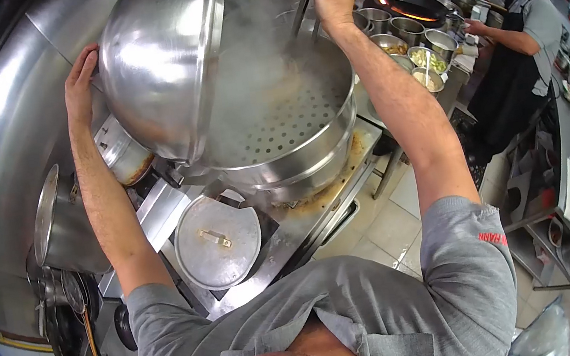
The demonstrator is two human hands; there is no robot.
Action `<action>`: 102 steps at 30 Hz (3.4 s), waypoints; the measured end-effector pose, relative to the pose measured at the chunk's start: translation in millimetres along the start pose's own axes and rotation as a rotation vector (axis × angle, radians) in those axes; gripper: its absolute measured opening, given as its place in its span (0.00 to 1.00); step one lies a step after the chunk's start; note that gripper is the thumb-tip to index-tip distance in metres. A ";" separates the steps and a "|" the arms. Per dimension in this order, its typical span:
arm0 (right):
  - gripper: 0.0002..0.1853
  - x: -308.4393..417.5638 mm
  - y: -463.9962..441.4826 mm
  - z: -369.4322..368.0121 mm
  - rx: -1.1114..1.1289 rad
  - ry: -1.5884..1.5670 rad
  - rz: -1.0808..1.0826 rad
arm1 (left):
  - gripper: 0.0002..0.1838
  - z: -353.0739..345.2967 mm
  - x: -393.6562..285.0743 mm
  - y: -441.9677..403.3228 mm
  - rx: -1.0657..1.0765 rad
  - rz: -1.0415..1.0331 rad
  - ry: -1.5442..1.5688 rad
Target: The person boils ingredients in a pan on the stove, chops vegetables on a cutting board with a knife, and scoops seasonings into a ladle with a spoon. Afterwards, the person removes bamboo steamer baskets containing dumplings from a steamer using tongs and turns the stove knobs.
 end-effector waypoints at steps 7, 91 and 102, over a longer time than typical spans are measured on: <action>0.25 -38.9 -6.0 -9.5 0.172 0.236 -0.099 | 0.19 7.6 16.5 -0.6 -0.018 0.046 -0.027; 0.15 667.0 616.9 -141.3 -0.795 0.938 0.430 | 0.37 50.7 -298.0 610.7 0.254 -2.022 0.654; 0.14 682.7 670.6 -178.6 -0.969 0.988 0.586 | 0.39 80.4 -325.6 658.1 0.252 -2.273 0.913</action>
Point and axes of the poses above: each hand's wrist, its own y-axis away from the middle knuckle, its own z-axis out of the back of the hand, x = y × z, the point moved 2 cm from there along -y, towards the middle knuckle, and after that the axes turned 11 degrees about -y, right-handed, at the moved point
